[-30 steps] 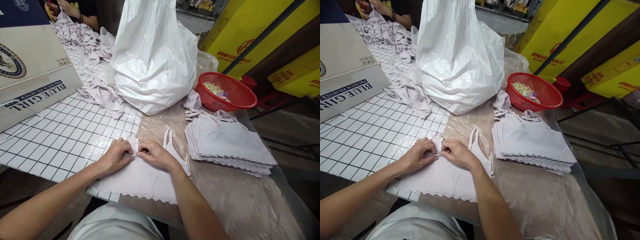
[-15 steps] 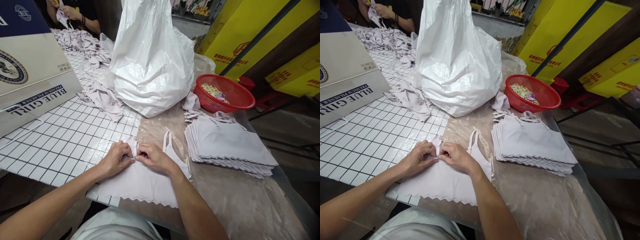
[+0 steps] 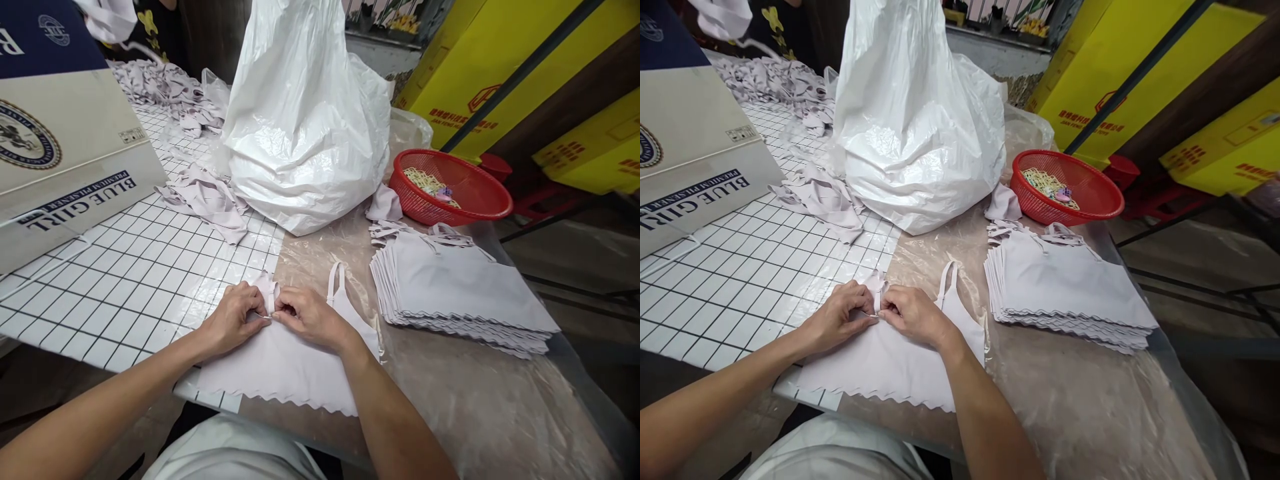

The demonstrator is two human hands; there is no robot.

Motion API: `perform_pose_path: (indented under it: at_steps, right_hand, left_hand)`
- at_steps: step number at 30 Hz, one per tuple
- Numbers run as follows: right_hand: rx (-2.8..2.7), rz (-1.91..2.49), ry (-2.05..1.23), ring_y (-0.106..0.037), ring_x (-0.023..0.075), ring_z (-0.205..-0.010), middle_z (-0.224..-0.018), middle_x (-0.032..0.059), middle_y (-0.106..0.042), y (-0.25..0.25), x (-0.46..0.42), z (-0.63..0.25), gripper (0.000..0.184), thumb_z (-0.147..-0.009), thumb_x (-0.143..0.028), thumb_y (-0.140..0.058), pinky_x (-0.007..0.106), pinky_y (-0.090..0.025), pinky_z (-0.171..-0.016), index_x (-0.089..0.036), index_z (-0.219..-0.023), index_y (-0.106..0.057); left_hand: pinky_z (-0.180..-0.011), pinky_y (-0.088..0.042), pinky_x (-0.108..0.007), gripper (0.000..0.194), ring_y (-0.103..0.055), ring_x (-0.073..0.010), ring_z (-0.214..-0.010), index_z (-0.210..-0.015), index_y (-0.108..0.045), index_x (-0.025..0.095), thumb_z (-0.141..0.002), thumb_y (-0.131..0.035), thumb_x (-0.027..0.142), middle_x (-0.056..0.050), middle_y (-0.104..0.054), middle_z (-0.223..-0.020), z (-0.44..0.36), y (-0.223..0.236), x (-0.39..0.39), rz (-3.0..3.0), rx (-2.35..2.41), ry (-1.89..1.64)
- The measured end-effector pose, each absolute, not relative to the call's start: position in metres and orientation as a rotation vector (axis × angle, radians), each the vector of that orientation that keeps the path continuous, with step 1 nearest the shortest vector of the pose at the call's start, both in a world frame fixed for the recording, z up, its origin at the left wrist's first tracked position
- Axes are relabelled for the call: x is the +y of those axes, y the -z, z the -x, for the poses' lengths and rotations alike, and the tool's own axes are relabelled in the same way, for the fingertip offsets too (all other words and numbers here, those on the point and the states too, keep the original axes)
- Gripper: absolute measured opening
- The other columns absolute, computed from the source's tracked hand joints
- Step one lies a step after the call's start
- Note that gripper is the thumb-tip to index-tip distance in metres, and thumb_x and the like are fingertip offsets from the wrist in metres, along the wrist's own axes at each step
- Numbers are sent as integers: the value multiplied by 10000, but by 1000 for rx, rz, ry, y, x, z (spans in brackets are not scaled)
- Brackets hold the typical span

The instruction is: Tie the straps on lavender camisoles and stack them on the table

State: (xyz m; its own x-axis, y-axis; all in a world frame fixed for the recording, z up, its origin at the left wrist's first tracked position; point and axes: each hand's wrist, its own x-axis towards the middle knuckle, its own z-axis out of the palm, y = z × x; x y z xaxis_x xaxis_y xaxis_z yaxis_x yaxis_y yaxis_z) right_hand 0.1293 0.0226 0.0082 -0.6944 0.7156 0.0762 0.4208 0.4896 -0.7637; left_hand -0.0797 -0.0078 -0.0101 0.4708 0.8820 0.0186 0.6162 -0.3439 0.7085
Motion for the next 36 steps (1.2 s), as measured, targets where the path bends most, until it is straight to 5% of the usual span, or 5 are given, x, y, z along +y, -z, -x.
perform_pose_path:
  at_steps: [27, 36]
  right_hand:
    - [-2199, 998, -1097, -539, 128, -676, -738, -11, -605, 1, 13, -113, 148, -859, -108, -619, 256, -403, -656, -186, -738, -585]
    - [-2116, 1501, -837, -575, 142, -710, -811, 15, -645, -41, 6, -152, 106, -876, -230, -608, 261, -415, -668, -198, -776, -594]
  left_hand:
    - [-751, -347, -360, 209, -476, -200, -792, -698, -568, 174, -882, -544, 271, -29, -577, -761, 75, 10, -6, -2113, 1282, -471]
    - [-726, -396, -354, 254, -525, -233, -825, -835, -575, 186, -872, -559, 437, -69, -612, -874, 106, 3, -28, -2158, 1623, -694]
